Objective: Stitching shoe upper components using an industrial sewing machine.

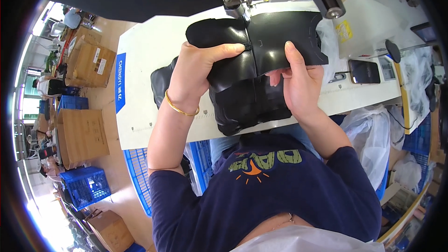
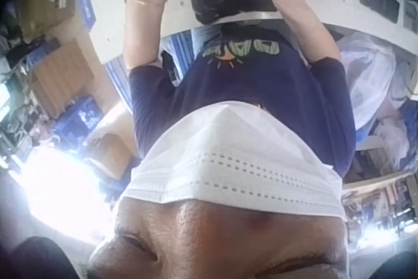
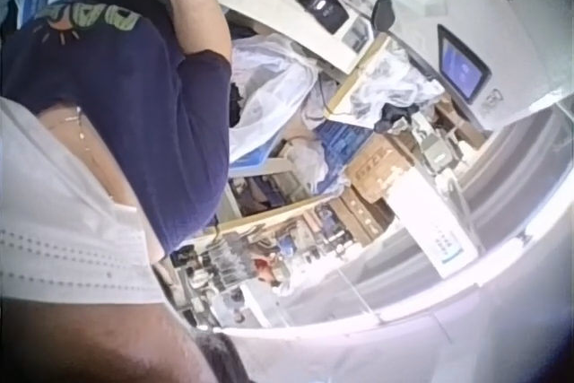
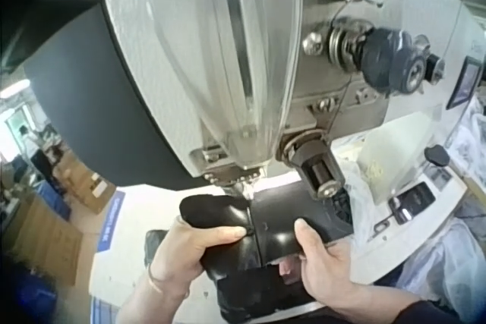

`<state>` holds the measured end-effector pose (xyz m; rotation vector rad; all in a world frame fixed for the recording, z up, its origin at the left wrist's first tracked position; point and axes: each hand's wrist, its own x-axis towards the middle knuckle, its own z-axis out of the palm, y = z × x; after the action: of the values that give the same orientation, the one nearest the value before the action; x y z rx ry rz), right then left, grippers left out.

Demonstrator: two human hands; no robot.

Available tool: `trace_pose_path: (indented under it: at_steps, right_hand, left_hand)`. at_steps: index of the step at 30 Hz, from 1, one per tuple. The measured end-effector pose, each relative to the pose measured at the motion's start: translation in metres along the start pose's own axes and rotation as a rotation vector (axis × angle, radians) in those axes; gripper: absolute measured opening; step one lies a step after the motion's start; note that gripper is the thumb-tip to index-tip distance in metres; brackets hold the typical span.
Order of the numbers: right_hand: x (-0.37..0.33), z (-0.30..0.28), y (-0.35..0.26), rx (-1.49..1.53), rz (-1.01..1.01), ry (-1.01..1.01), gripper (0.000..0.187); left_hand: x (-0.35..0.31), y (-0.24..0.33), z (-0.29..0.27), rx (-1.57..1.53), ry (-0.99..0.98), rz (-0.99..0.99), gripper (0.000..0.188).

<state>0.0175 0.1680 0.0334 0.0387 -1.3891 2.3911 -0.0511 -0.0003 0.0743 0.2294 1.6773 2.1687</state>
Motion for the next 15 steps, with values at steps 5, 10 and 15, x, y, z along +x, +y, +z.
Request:
trace_pose_path:
  at_steps: [5,10,15]
  right_hand:
    - [0.024,0.002,-0.001,-0.041,-0.046,0.0,0.029]
    - [0.04,-0.001,0.001,-0.075,-0.053,0.023,0.028]
    - [0.041,-0.002,0.001,-0.075,-0.028,0.023,0.027]
  left_hand:
    - [0.019,0.01,0.006,-0.004,0.044,0.041,0.018]
    - [0.032,0.016,0.007,-0.015,0.073,-0.008,0.016]
    - [0.034,0.016,0.008,0.035,0.092,0.019,0.015]
